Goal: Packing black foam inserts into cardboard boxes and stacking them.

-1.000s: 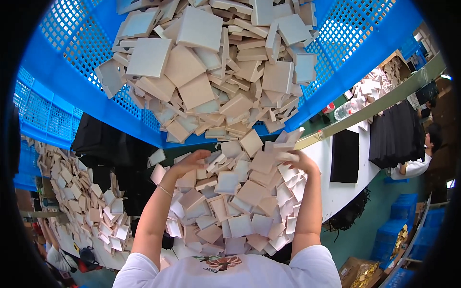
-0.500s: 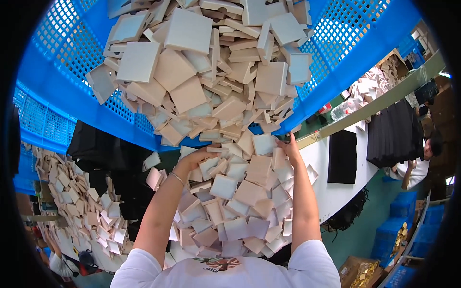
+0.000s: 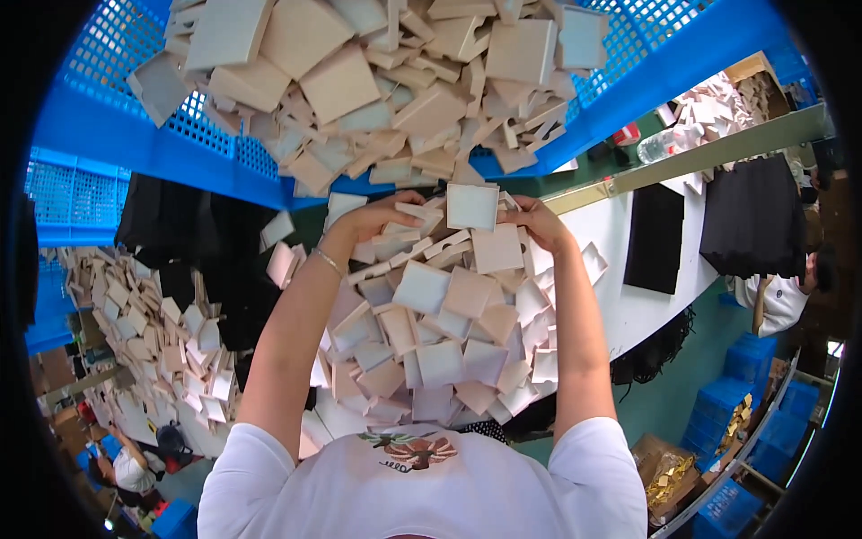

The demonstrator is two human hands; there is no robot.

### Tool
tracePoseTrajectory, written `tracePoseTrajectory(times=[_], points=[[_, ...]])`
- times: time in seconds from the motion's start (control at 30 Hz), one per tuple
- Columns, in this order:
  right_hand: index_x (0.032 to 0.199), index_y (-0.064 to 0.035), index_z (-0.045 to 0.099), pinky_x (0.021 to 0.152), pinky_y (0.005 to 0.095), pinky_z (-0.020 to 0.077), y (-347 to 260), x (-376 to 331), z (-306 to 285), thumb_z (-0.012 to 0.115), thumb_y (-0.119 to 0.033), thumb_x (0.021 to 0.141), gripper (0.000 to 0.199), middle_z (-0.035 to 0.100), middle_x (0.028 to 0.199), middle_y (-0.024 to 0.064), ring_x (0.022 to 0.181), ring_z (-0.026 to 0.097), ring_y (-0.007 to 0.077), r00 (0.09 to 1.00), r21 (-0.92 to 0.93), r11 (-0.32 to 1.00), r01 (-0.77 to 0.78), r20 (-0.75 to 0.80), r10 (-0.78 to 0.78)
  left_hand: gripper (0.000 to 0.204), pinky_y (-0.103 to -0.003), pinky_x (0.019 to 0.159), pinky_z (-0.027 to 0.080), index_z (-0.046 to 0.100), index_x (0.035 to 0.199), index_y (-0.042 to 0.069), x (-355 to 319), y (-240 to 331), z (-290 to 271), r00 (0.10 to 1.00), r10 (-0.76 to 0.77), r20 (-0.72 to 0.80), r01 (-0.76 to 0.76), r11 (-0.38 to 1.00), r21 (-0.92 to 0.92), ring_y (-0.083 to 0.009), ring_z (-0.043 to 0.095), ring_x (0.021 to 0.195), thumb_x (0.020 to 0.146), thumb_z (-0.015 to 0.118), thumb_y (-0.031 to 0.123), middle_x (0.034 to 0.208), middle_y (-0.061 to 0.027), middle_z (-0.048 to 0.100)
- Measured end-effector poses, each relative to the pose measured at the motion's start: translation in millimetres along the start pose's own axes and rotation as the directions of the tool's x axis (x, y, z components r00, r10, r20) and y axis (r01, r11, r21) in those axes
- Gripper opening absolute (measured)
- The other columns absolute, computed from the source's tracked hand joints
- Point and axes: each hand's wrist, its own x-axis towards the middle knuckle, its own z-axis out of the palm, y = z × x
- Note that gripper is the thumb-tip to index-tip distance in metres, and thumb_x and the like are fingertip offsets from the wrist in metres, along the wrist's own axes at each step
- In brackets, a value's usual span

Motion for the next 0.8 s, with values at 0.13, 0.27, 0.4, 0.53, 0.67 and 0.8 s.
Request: tracePoseTrajectory(times=[0.13,0.27,0.4,0.53,0.67,0.8], points=[[0.135,0.0001,0.047,0.086,0.0341,0.0557,12.8,-3.2,27.7,0.078,-0.007,0.077,0.066,0.064,0.120,0.0094,0.100,0.067,0.0206,1.000,-0.092,0.996,0.003,-0.008,-0.003,0.056,-0.031,0.090,0.047,0.051,0.121,0.014,-8.8,8.8,25.7,0.994,0.018,-0.106,-0.028,0.994,-0.101,-0.0167,0.056,0.109,0.075,0.081,0.015,0.114,-0.0031,0.056],[0.133,-0.0027,0.049,0.086,0.0333,0.0553,18.0,-10.6,49.0,0.082,-0.008,0.072,0.069,0.063,0.119,0.0098,0.098,0.066,0.0203,0.994,-0.084,0.993,-0.077,-0.085,0.070,0.080,-0.032,0.094,0.048,0.045,0.137,0.005,-6.4,-1.5,44.4,0.967,0.142,-0.210,-0.116,0.984,0.132,-0.0186,0.054,0.118,0.071,0.086,0.023,0.126,-0.0097,0.056],[0.125,-0.0066,0.058,0.088,0.0326,0.0536,3.2,-38.2,78.6,0.082,-0.007,0.070,0.060,0.062,0.121,0.0081,0.103,0.064,0.0191,0.998,-0.232,0.972,-0.033,0.037,0.042,0.077,-0.034,0.099,0.044,0.050,0.135,0.002,-48.0,6.4,66.0,0.968,0.184,-0.168,-0.172,0.981,0.085,-0.0212,0.055,0.118,0.072,0.086,0.026,0.126,-0.0138,0.059],[0.120,-0.0097,0.061,0.101,0.0351,0.0459,0.7,-72.3,141.1,0.083,-0.011,0.069,0.056,0.057,0.127,0.0066,0.116,0.056,0.0221,0.831,-0.460,0.735,0.499,0.496,-0.253,0.066,-0.035,0.092,0.048,0.059,0.124,0.002,-137.5,-16.0,85.1,0.883,0.465,-0.060,-0.334,0.715,0.614,-0.0239,0.059,0.109,0.067,0.086,0.021,0.118,-0.0121,0.061],[0.122,-0.0094,0.060,0.102,0.0367,0.0449,15.4,-128.1,203.3,0.081,-0.015,0.074,0.053,0.055,0.132,0.0104,0.122,0.053,0.0240,0.760,-0.518,0.657,0.548,0.637,-0.131,0.066,-0.035,0.088,0.051,0.057,0.127,0.004,-229.3,-32.3,105.1,0.955,0.283,0.090,-0.262,0.664,0.700,-0.0267,0.060,0.110,0.067,0.082,0.013,0.123,-0.0132,0.060],[0.125,-0.0080,0.058,0.101,0.0379,0.0453,11.7,-101.2,167.1,0.077,-0.018,0.079,0.051,0.054,0.136,0.0126,0.124,0.052,0.0259,0.800,-0.368,0.749,0.552,0.487,-0.350,0.075,-0.036,0.106,0.042,0.052,0.134,0.006,-271.4,-26.3,91.1,0.952,0.305,0.042,-0.247,0.676,0.695,-0.0264,0.052,0.126,0.065,0.082,0.005,0.141,-0.0120,0.050]])
